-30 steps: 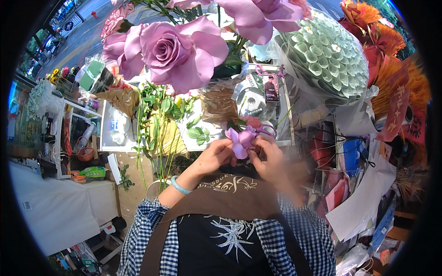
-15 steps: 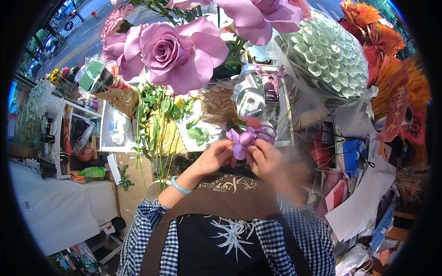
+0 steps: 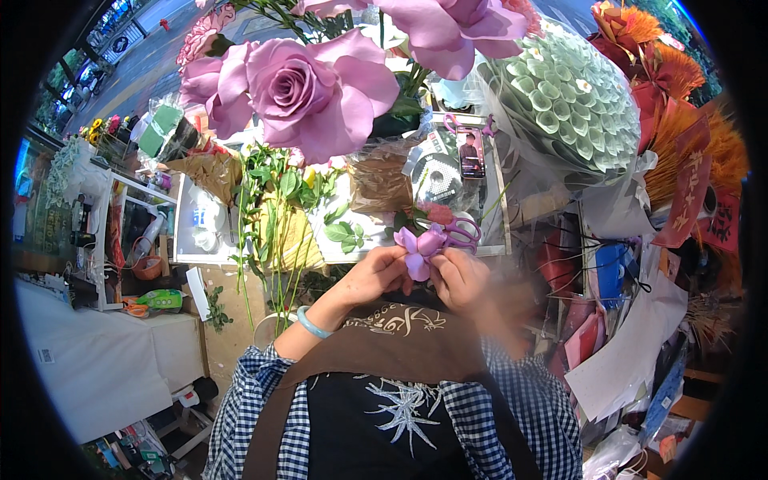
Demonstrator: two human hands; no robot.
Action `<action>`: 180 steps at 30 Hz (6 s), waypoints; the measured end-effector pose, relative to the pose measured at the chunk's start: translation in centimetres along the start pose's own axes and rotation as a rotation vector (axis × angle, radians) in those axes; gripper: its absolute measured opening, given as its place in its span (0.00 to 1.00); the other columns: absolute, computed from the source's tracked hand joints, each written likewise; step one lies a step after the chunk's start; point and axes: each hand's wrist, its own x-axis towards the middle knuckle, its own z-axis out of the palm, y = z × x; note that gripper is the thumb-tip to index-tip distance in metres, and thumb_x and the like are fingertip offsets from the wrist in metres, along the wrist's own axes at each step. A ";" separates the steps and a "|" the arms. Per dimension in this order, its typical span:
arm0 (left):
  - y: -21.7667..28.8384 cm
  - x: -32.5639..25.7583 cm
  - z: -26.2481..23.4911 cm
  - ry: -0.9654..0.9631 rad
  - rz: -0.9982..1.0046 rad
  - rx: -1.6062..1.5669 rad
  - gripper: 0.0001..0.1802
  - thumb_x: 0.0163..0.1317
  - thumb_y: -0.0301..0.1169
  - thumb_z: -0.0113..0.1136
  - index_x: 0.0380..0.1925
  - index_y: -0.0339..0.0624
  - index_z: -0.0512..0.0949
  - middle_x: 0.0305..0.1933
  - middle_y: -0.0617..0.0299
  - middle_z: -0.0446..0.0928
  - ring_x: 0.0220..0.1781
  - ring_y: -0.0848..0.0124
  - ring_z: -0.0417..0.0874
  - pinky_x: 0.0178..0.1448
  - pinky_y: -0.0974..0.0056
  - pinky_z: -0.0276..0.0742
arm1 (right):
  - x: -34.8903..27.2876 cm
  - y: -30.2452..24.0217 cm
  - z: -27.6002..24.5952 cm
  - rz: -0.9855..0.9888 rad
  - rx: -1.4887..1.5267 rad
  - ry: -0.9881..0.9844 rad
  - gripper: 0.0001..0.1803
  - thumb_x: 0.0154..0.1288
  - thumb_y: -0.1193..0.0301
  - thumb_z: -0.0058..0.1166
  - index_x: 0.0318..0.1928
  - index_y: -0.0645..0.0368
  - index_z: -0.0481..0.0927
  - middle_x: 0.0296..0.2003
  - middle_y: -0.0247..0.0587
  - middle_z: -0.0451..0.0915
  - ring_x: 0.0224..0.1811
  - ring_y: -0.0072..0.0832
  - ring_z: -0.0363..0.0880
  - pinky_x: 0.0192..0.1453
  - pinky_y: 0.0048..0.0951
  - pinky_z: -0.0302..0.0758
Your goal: The person arranges artificial pink roses and other flowers into a bouquet on a cluttered workbench. They repeatedly pick up individual roses, adjust petals, and place them into a growing arrangement while occasionally trimming stems with scissors.
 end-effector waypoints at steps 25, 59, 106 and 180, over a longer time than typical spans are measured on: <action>0.1 0.1 1.4 0.267 0.160 0.082 0.09 0.67 0.23 0.46 0.39 0.36 0.77 0.24 0.68 0.75 0.22 0.82 0.70 0.27 0.74 0.65 | 0.0 0.8 -0.7 -0.120 -0.021 -0.007 0.14 0.47 0.75 0.58 0.39 0.62 0.80 0.31 0.39 0.77 0.23 0.28 0.76 0.23 0.27 0.72; -0.7 0.1 0.8 0.284 0.220 0.028 0.10 0.65 0.19 0.47 0.42 0.36 0.77 0.29 0.68 0.77 0.28 0.81 0.74 0.33 0.74 0.71 | 0.3 -0.8 0.0 -0.194 0.081 0.021 0.18 0.50 0.75 0.64 0.45 0.63 0.81 0.25 0.32 0.73 0.20 0.25 0.71 0.23 0.24 0.68; -0.3 -0.5 1.0 0.286 0.109 0.021 0.11 0.56 0.18 0.53 0.39 0.35 0.80 0.33 0.68 0.79 0.34 0.81 0.76 0.42 0.73 0.72 | -0.9 -1.4 1.1 0.701 0.695 0.182 0.09 0.57 0.79 0.61 0.38 0.64 0.77 0.46 0.42 0.73 0.39 0.21 0.77 0.39 0.22 0.76; -0.5 -0.2 0.6 0.062 0.004 -0.001 0.10 0.66 0.23 0.45 0.33 0.36 0.79 0.23 0.62 0.77 0.19 0.81 0.67 0.23 0.75 0.61 | -0.6 0.6 -1.6 -0.208 -0.100 -0.111 0.20 0.47 0.74 0.55 0.44 0.66 0.81 0.28 0.35 0.74 0.24 0.23 0.74 0.25 0.23 0.67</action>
